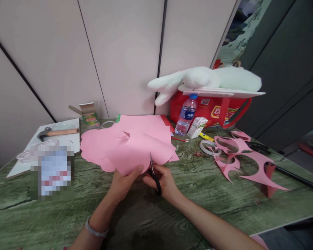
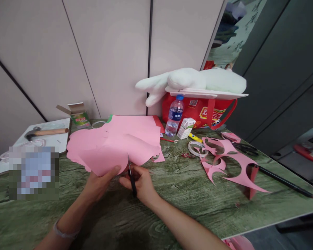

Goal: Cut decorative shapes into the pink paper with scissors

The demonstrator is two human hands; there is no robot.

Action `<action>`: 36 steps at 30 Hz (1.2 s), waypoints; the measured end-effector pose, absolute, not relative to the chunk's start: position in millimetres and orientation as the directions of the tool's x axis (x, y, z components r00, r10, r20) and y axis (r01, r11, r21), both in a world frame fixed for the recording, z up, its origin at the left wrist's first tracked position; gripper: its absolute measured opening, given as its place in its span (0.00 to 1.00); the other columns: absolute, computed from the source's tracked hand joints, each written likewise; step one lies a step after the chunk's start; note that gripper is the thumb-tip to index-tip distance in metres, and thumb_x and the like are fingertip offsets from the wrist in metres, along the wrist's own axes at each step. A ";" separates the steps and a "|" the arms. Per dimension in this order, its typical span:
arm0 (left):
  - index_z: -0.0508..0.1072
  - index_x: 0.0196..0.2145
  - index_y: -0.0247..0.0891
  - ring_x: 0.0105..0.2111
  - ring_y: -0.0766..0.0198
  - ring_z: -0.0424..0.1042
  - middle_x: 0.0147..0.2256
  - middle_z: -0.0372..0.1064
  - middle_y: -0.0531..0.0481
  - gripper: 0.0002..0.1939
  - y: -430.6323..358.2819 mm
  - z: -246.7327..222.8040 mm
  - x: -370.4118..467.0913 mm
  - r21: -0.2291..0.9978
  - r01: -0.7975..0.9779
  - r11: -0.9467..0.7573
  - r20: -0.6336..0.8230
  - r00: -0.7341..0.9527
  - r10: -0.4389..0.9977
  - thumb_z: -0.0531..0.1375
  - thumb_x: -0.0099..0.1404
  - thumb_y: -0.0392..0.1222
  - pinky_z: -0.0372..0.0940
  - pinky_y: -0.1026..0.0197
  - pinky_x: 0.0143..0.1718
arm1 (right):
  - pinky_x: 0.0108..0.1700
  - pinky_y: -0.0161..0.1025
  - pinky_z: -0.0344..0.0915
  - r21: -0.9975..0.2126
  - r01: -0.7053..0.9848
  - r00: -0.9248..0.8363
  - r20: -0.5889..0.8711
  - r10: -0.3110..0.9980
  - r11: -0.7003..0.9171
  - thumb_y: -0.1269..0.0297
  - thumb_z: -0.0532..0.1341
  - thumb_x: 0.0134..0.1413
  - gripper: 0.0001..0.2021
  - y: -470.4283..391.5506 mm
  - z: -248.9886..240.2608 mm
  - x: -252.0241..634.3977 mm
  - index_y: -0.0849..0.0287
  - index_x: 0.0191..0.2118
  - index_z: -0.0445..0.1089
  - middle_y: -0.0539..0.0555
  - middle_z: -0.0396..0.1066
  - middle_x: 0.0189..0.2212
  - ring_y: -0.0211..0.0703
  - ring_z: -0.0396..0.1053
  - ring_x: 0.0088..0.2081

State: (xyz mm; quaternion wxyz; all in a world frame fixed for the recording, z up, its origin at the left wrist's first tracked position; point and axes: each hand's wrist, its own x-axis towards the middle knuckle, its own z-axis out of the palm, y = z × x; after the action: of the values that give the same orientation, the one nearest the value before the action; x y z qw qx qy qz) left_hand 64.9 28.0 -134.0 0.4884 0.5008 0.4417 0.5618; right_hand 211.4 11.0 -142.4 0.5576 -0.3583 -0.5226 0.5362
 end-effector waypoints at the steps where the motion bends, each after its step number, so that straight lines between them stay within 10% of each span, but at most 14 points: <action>1: 0.75 0.43 0.35 0.41 0.58 0.73 0.40 0.77 0.45 0.21 28.4 -134.5 64.4 0.984 -0.111 -0.139 0.138 -0.020 0.990 0.68 0.52 0.44 0.69 0.57 0.45 | 0.23 0.32 0.51 -0.960 -0.223 -0.121 0.199 0.973 0.168 0.55 0.71 0.36 0.17 11.0 -142.8 211.4 0.60 0.24 0.66 0.45 0.58 0.18 0.33 0.51 0.22; 36: 0.77 0.37 0.34 0.36 0.58 0.73 0.33 0.76 0.47 0.15 30.6 -119.9 61.5 0.974 -0.128 -0.187 0.190 0.011 0.982 0.68 0.52 0.43 0.70 0.57 0.40 | 0.16 0.31 0.53 -0.987 -0.146 -0.145 0.093 0.985 0.072 0.42 0.69 0.34 0.24 8.0 -133.9 210.4 0.61 0.25 0.68 0.46 0.61 0.14 0.31 0.54 0.14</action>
State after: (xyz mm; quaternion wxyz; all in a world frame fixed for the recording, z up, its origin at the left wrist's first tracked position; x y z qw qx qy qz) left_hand 61.5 30.6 -119.9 0.4867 0.5181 0.4120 0.5700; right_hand 210.4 8.0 -133.9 0.5150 -0.4031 -0.5202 0.5493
